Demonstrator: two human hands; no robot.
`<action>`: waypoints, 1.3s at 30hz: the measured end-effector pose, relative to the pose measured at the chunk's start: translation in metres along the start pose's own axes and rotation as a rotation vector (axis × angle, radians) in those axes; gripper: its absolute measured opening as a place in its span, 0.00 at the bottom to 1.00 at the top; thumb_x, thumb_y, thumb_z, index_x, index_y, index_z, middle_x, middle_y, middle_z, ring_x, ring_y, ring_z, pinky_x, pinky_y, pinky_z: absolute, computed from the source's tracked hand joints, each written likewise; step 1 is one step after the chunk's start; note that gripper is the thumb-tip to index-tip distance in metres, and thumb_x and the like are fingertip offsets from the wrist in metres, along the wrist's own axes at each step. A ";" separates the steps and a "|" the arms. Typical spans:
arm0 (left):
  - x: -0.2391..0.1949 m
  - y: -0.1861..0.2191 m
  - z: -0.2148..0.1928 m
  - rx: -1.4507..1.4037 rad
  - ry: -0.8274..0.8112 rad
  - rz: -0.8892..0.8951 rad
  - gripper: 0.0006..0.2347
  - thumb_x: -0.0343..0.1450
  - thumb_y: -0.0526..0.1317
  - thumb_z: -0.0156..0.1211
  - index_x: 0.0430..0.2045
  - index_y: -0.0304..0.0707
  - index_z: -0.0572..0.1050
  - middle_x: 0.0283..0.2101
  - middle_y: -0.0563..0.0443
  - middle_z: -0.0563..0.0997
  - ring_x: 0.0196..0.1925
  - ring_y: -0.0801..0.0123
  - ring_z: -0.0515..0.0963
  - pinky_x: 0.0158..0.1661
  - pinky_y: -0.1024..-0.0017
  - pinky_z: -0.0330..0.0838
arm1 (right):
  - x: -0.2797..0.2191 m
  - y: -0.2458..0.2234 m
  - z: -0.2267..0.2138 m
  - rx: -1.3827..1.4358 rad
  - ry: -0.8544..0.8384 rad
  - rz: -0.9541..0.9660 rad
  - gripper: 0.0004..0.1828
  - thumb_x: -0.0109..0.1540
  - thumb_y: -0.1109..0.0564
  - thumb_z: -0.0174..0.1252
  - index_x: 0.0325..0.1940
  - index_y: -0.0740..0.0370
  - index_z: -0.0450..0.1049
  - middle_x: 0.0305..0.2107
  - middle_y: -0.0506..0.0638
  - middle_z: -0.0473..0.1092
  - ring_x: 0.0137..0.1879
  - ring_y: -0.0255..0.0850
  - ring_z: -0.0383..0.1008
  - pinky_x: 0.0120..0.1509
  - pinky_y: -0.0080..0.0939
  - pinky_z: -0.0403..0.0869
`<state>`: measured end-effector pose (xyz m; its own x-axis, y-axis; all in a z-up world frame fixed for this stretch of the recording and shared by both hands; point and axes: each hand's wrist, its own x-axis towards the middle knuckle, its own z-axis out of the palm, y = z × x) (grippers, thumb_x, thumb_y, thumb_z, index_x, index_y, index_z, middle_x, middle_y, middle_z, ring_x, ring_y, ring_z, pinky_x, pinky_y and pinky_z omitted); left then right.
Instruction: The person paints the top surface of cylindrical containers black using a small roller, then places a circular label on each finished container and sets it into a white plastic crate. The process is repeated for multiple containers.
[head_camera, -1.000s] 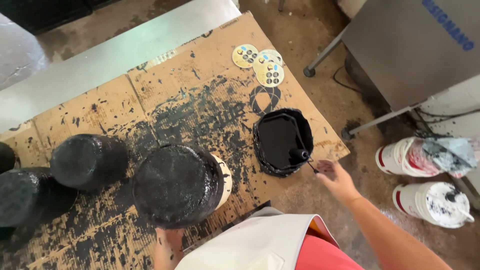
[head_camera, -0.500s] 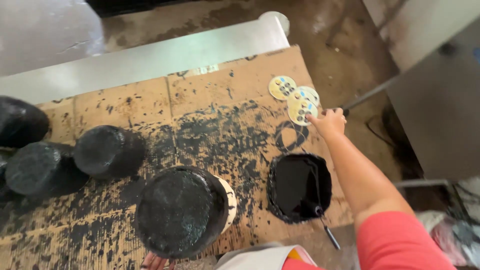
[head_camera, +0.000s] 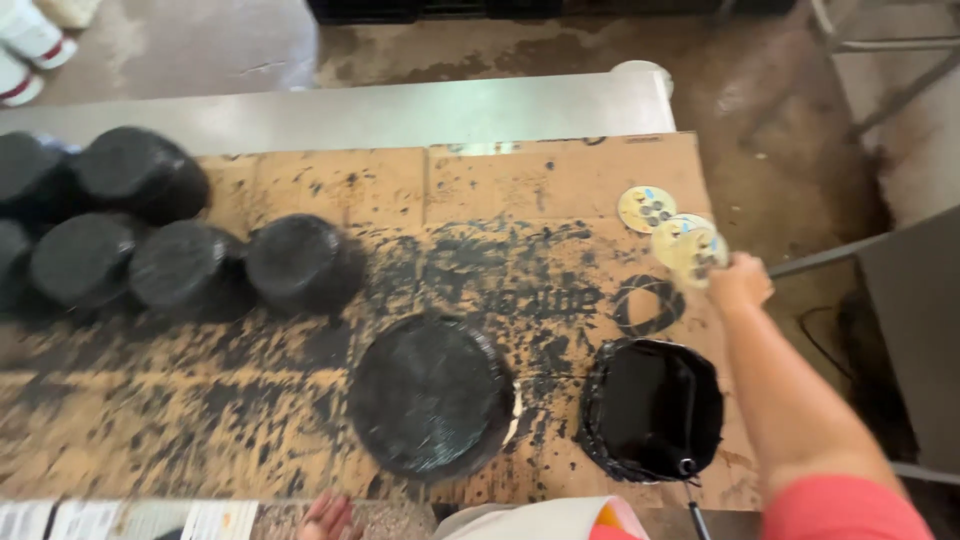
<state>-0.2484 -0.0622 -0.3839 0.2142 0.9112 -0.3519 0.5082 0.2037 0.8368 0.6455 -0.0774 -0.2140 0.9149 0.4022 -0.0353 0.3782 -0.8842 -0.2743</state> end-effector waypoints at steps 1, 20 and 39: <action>0.029 0.003 0.007 0.056 0.005 0.024 0.45 0.54 0.36 0.82 0.66 0.27 0.60 0.57 0.48 0.85 0.60 0.75 0.83 0.63 0.76 0.72 | -0.010 -0.010 -0.016 0.089 0.109 -0.198 0.18 0.59 0.45 0.60 0.47 0.55 0.82 0.40 0.64 0.76 0.45 0.68 0.76 0.47 0.63 0.72; -0.037 0.315 0.009 -0.717 -0.038 -0.368 0.36 0.65 0.65 0.42 0.69 0.54 0.60 0.70 0.47 0.69 0.76 0.58 0.64 0.73 0.48 0.46 | -0.346 -0.340 -0.312 -0.056 -0.839 -0.781 0.32 0.63 0.47 0.58 0.73 0.37 0.62 0.62 0.47 0.72 0.63 0.43 0.77 0.66 0.49 0.78; -0.056 0.326 -0.014 -0.768 0.003 -0.338 0.32 0.69 0.61 0.38 0.68 0.49 0.60 0.69 0.40 0.69 0.74 0.53 0.65 0.71 0.52 0.56 | -0.333 -0.300 -0.248 -0.204 -0.506 -1.678 0.21 0.64 0.35 0.56 0.49 0.50 0.79 0.68 0.47 0.62 0.61 0.52 0.66 0.59 0.61 0.65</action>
<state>-0.1066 -0.0417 -0.0849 0.1493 0.7579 -0.6350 -0.1654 0.6523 0.7397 0.2628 -0.0049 0.1178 -0.5577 0.8173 -0.1450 0.8243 0.5249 -0.2123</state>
